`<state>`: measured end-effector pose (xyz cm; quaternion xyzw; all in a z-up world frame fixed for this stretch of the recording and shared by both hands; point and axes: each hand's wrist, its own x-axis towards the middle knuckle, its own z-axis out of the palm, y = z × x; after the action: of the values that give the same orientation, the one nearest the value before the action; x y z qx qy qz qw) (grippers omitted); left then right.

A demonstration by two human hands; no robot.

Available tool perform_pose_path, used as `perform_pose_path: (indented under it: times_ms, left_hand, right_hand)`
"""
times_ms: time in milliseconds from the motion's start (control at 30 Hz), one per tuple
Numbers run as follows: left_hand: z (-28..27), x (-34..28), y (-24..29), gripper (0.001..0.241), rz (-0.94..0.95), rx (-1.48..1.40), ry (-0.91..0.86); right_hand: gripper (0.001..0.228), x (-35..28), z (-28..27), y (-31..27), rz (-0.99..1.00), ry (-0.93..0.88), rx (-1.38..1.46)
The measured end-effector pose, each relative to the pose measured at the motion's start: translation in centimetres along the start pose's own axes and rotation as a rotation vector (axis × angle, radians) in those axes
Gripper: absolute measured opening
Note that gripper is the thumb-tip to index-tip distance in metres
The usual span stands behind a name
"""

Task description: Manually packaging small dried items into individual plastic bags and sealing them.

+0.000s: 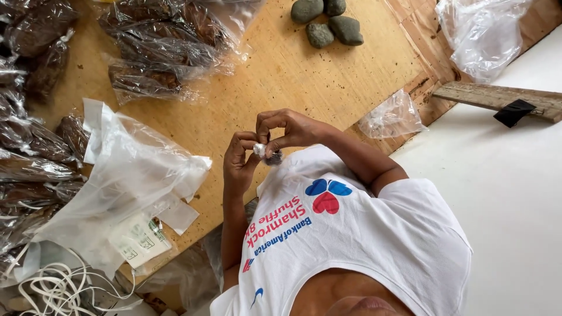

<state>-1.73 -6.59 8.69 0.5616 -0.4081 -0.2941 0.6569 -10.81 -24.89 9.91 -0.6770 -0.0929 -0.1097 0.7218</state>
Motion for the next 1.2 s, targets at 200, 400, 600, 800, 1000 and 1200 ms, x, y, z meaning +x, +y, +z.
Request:
perform_pose_path:
  times_ms: [200, 400, 600, 800, 1000, 1200]
  left_hand:
    - [0.8, 0.7, 2.0, 0.018, -0.034, -0.085, 0.025]
    - [1.0, 0.8, 2.0, 0.009, -0.091, 0.087, 0.147]
    - [0.5, 0.2, -0.7, 0.004, -0.034, 0.148, 0.253]
    - [0.8, 0.7, -0.2, 0.013, 0.005, 0.074, 0.242]
    - [0.8, 1.0, -0.8, 0.015, -0.044, 0.045, 0.171]
    - [2.1, 1.8, -0.8, 0.012, -0.076, -0.135, 0.187]
  right_hand:
    - [0.015, -0.1, 0.4, 1.0, -0.072, 0.047, 0.056]
    - [0.011, 0.2, 0.9, 1.8, -0.164, 0.142, -0.133]
    - [0.010, 0.3, 1.9, 2.0, -0.180, 0.202, -0.348]
    - [0.013, 0.6, 1.3, -0.7, -0.147, 0.190, -0.292]
    - [0.013, 0.4, 0.2, -1.8, -0.218, 0.106, -0.401]
    - [0.006, -0.2, 0.4, -0.6, -0.067, 0.275, -0.106]
